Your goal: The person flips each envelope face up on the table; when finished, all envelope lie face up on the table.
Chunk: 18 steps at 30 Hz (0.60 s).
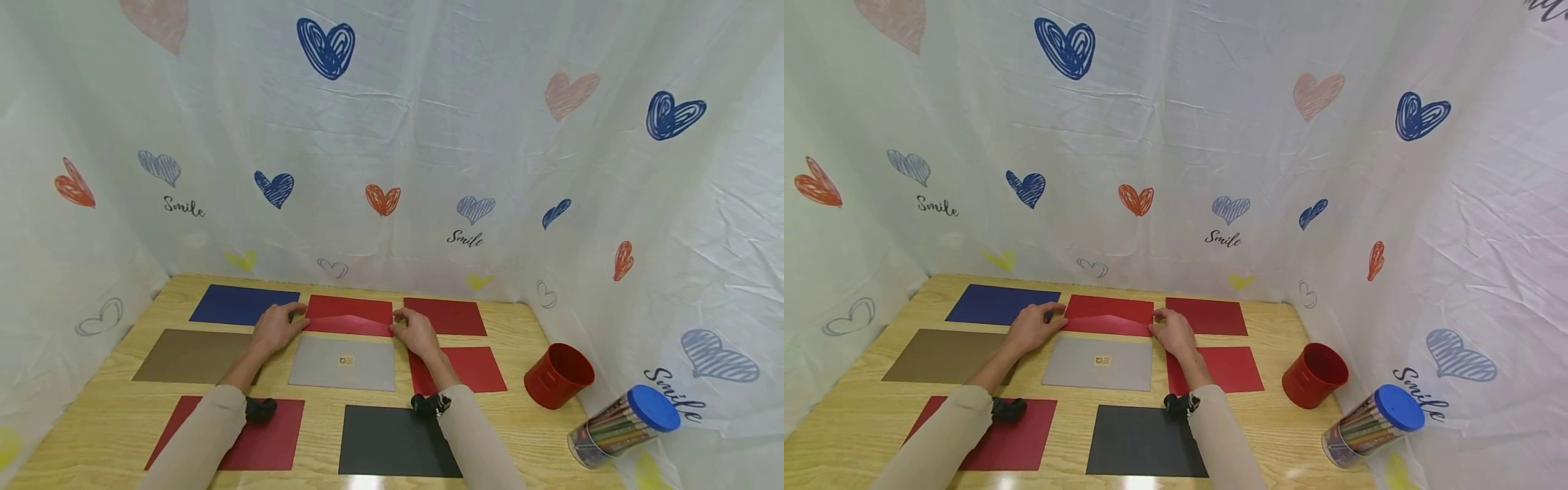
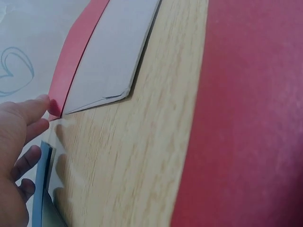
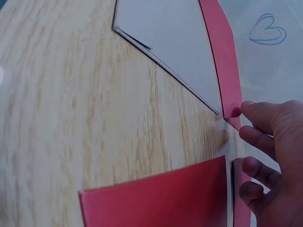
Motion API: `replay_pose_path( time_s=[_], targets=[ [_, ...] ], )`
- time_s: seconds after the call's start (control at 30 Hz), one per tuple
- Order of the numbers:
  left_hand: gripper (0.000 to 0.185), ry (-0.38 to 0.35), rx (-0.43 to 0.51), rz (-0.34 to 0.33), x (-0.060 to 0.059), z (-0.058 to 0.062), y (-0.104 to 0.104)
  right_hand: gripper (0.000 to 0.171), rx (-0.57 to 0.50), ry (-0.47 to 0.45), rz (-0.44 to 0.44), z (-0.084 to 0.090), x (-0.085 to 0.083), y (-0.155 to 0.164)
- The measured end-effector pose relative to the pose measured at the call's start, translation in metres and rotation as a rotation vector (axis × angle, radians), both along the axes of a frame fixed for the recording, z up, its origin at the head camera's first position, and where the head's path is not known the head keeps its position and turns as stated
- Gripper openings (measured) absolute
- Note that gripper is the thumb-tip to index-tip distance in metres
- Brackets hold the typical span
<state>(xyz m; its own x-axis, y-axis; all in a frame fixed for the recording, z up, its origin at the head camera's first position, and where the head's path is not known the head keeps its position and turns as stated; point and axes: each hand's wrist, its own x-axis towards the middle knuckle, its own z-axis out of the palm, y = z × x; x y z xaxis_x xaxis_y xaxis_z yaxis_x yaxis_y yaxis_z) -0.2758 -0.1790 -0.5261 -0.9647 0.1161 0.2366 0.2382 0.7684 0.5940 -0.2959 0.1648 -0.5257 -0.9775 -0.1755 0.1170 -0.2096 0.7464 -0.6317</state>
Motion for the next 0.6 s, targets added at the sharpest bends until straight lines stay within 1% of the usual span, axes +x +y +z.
replay_pose_path(
  time_s=[0.27,0.47,0.6],
  targets=[
    [0.042,0.005,0.004,-0.006,0.0023,0.0008,-0.002,0.041,-0.014,-0.015,0.002,0.0032,0.0025,-0.0023],
    [0.042,0.003,0.0,-0.005,0.0025,0.0008,-0.0029,0.04,-0.021,0.001,0.01,0.0034,0.0028,-0.0021],
    [0.042,-0.001,0.016,-0.009,0.0033,0.0012,-0.0027,0.039,-0.024,-0.004,-0.001,0.0029,0.0037,-0.0011]
  ],
)
